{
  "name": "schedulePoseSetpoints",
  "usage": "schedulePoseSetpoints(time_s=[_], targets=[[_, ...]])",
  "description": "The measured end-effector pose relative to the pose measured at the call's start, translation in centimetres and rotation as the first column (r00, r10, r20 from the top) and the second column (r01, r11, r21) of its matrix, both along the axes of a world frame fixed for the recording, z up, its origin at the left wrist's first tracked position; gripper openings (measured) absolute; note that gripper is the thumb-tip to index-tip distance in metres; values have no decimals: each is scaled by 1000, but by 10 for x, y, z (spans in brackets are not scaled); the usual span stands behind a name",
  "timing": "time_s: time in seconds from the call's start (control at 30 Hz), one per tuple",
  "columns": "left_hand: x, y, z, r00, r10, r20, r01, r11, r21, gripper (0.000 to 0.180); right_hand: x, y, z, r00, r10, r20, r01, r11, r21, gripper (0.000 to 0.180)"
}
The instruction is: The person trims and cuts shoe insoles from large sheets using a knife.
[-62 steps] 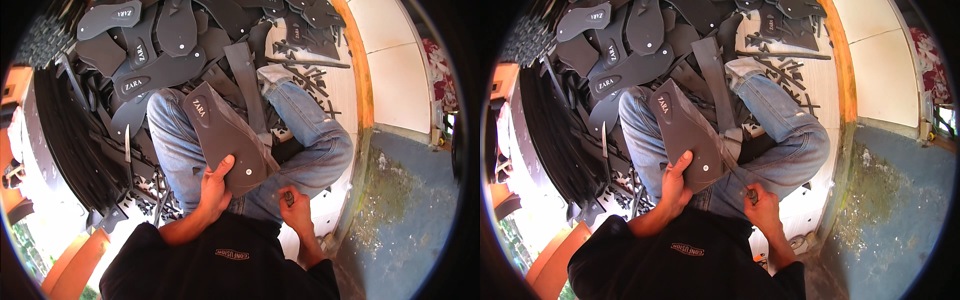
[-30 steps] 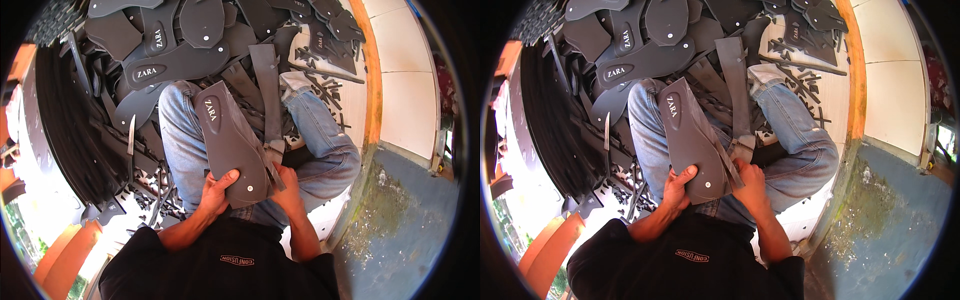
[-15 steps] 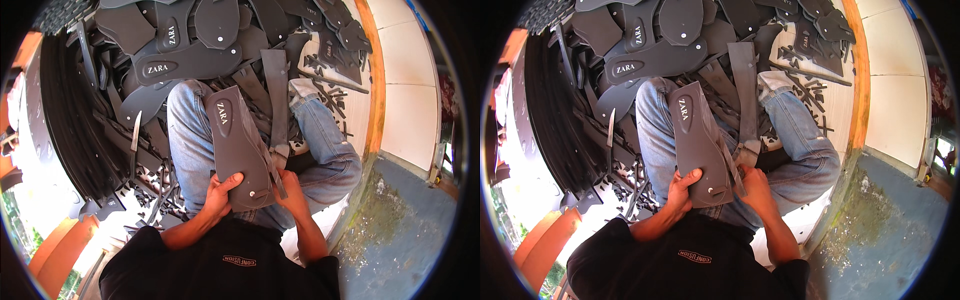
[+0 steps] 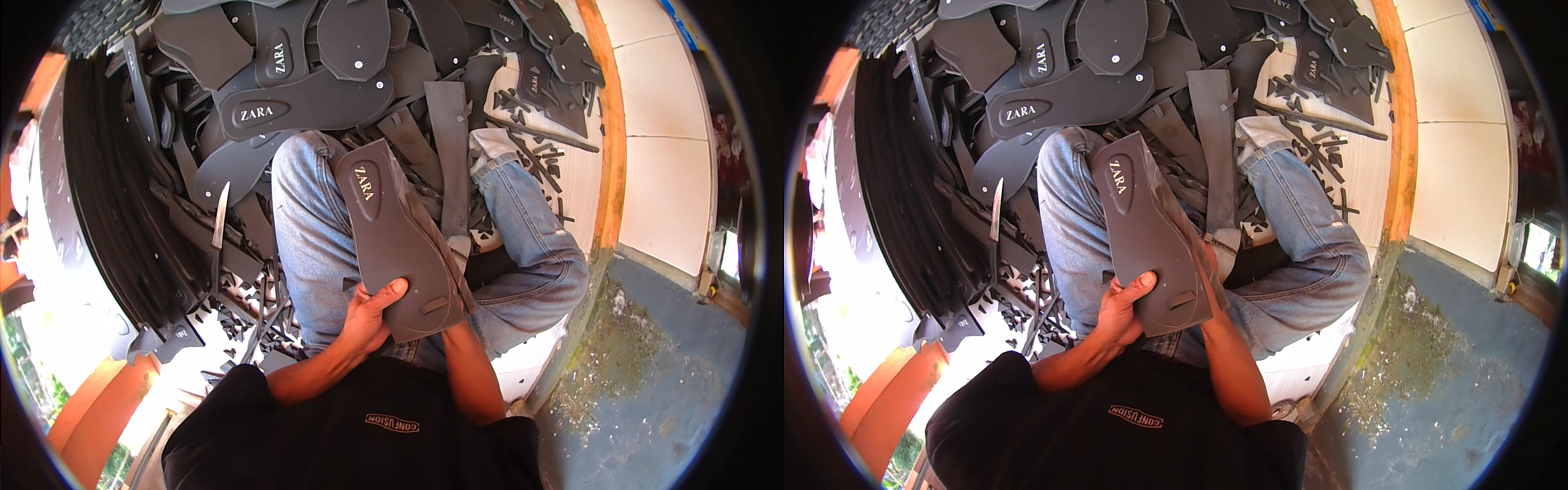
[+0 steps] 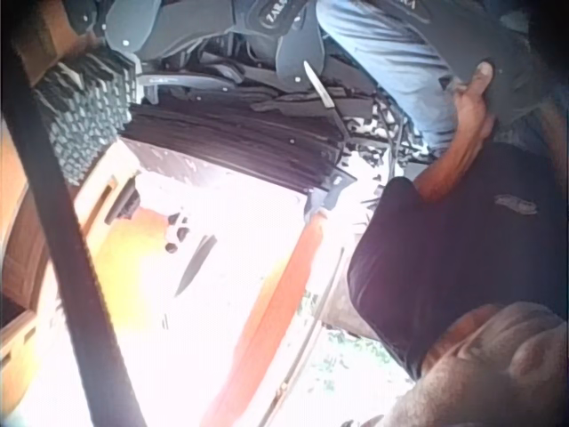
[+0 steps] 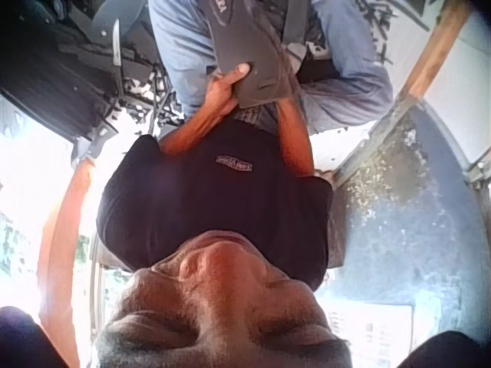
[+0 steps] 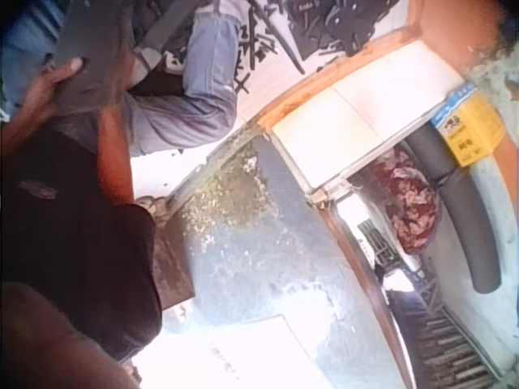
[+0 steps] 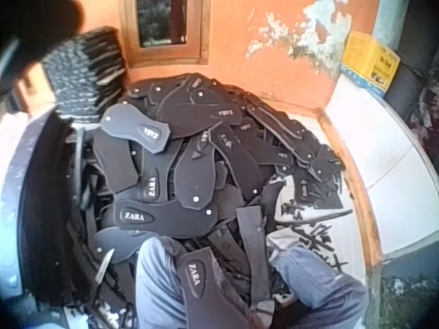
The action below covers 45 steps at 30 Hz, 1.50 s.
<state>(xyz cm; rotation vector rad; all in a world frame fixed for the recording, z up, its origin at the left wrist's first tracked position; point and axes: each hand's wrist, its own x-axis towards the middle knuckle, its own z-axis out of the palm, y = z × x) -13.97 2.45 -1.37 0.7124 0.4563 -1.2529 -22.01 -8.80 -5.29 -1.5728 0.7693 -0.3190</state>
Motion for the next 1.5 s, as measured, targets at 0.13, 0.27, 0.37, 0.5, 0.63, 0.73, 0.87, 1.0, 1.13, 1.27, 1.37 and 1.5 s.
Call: schedulePoseSetpoints(time_s=[0.13,0.27,0.37,0.5,0.63,0.73,0.87,1.0,1.13,1.27,1.37,1.5], targets=[[0,-2,-2,1000,3,-6,-4,999,-34,13,11,-3,-8,999,32,-33,-34,997,-69,34],[0,-4,2,1000,11,-27,-12,998,-56,14,22,-11,-14,990,78,-119,-102,972,-212,35],[1,-2,2,999,5,-41,-8,998,-68,16,32,-21,-23,955,129,-268,-241,864,-442,36],[4,0,5,1000,9,-26,-12,996,-88,17,54,-39,-37,906,89,-414,-331,760,-560,37],[5,7,2,1000,-2,-13,1,1000,-31,17,87,-53,-14,870,-37,-492,-79,974,-213,31],[9,10,5,1000,-24,0,24,999,-24,19,109,-60,-2,844,-40,-535,-72,980,-187,28],[28,25,6,985,-151,85,148,988,38,29,127,-74,-25,972,50,-229,-68,995,-72,29],[87,43,21,849,-485,209,478,874,83,45,109,-88,15,979,-205,-18,132,561,817,45],[125,34,15,748,-545,378,559,825,83,44,41,-109,46,999,47,-22,-22,760,650,33],[142,24,-5,985,-12,171,46,980,-195,61,-14,-90,42,929,-366,-62,340,774,534,24],[129,13,5,931,271,244,-191,932,-307,61,-38,-50,53,953,-255,-161,300,852,429,24],[152,-3,-2,735,120,668,-153,988,-9,25,-71,-2,40,994,-93,-51,105,805,584,26]])
